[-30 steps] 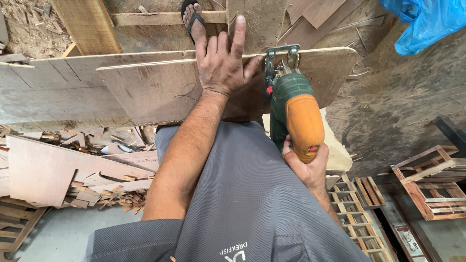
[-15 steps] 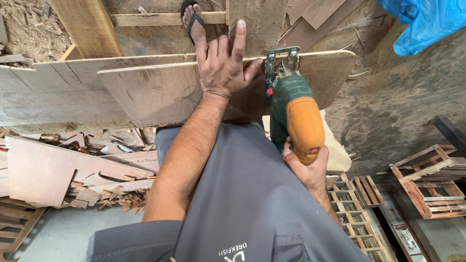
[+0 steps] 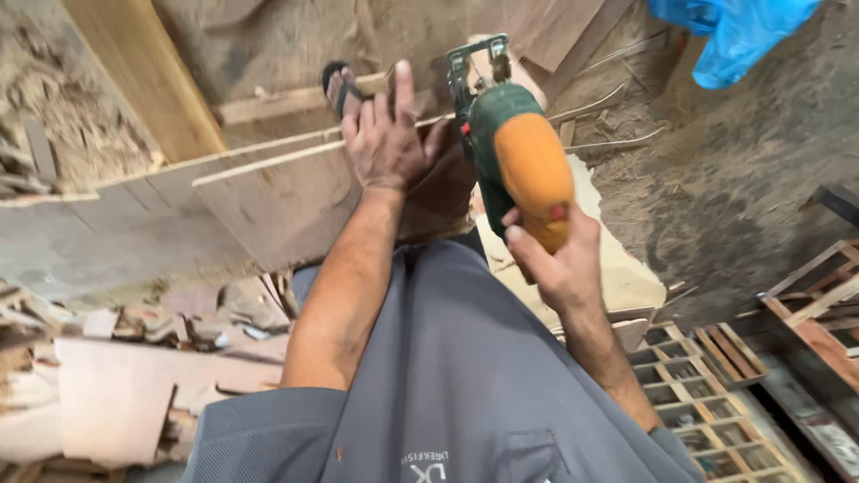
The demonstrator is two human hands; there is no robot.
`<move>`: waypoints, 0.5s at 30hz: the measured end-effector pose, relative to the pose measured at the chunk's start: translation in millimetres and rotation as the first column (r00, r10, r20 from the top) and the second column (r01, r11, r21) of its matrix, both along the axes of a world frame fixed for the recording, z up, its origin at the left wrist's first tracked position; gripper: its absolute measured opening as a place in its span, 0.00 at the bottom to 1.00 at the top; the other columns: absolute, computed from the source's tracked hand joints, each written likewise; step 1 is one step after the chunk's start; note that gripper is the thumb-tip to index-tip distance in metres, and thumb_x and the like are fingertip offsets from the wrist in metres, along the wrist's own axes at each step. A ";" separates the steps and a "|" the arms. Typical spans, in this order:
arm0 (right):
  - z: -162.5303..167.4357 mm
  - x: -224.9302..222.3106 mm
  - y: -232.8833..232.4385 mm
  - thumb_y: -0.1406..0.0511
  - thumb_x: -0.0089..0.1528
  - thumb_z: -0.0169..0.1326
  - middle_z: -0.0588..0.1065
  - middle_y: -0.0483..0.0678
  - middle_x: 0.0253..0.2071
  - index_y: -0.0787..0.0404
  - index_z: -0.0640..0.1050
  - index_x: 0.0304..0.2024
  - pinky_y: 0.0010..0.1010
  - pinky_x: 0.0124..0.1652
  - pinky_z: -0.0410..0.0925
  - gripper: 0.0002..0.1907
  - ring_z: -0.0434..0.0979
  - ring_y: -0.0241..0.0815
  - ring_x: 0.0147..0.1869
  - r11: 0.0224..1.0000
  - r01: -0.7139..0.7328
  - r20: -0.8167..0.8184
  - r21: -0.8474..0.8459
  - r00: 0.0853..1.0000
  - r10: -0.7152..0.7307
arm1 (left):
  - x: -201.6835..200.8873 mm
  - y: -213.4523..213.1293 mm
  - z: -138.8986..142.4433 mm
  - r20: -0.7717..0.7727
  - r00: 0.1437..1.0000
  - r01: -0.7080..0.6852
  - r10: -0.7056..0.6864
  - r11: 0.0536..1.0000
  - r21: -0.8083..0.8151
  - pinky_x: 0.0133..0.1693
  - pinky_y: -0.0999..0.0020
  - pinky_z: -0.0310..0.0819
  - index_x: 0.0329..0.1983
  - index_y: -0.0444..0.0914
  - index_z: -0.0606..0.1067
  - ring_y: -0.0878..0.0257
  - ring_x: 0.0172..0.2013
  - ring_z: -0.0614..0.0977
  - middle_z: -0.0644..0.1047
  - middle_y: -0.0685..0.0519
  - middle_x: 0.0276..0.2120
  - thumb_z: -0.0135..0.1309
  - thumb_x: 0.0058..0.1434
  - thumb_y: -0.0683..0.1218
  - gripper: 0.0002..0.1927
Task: The person uses a jigsaw to cut a marked wooden board along a curved line. They reposition the board and continue cutting along the marked path, producing a shaped piece of wood.
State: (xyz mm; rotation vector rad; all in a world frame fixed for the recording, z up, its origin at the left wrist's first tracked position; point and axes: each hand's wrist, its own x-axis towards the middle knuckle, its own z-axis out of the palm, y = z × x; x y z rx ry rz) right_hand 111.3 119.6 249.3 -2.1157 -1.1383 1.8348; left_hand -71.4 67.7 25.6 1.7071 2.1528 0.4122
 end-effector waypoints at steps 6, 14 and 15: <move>41.0 46.2 -50.9 0.69 0.60 0.58 0.79 0.55 0.46 0.70 0.72 0.58 0.30 0.43 0.74 0.24 0.81 0.39 0.41 0.953 0.230 -0.085 0.200 0.973 -0.217 | -1.6 -5.2 -0.2 -0.023 1.000 -0.008 0.008 1.000 -0.001 0.53 0.46 0.63 0.79 0.43 0.44 0.52 0.44 0.75 0.74 0.48 0.44 0.52 0.67 0.69 0.49; 22.1 103.1 -147.8 0.72 0.62 0.49 0.77 0.58 0.44 0.75 0.71 0.55 0.33 0.41 0.72 0.19 0.77 0.42 0.36 0.827 0.400 -0.125 0.394 0.915 -0.383 | 12.6 -2.5 1.9 -0.090 0.996 0.001 0.001 1.000 0.023 0.51 0.45 0.63 0.79 0.43 0.44 0.52 0.44 0.74 0.73 0.48 0.43 0.44 0.70 0.72 0.46; 22.4 105.6 -158.0 0.72 0.62 0.49 0.77 0.57 0.43 0.75 0.71 0.55 0.32 0.40 0.72 0.18 0.77 0.42 0.35 0.819 0.420 -0.126 0.391 0.906 -0.405 | 12.0 -1.8 6.3 -0.100 0.995 0.008 -0.007 1.000 0.007 0.51 0.45 0.64 0.79 0.43 0.45 0.52 0.44 0.74 0.72 0.48 0.43 0.44 0.70 0.72 0.46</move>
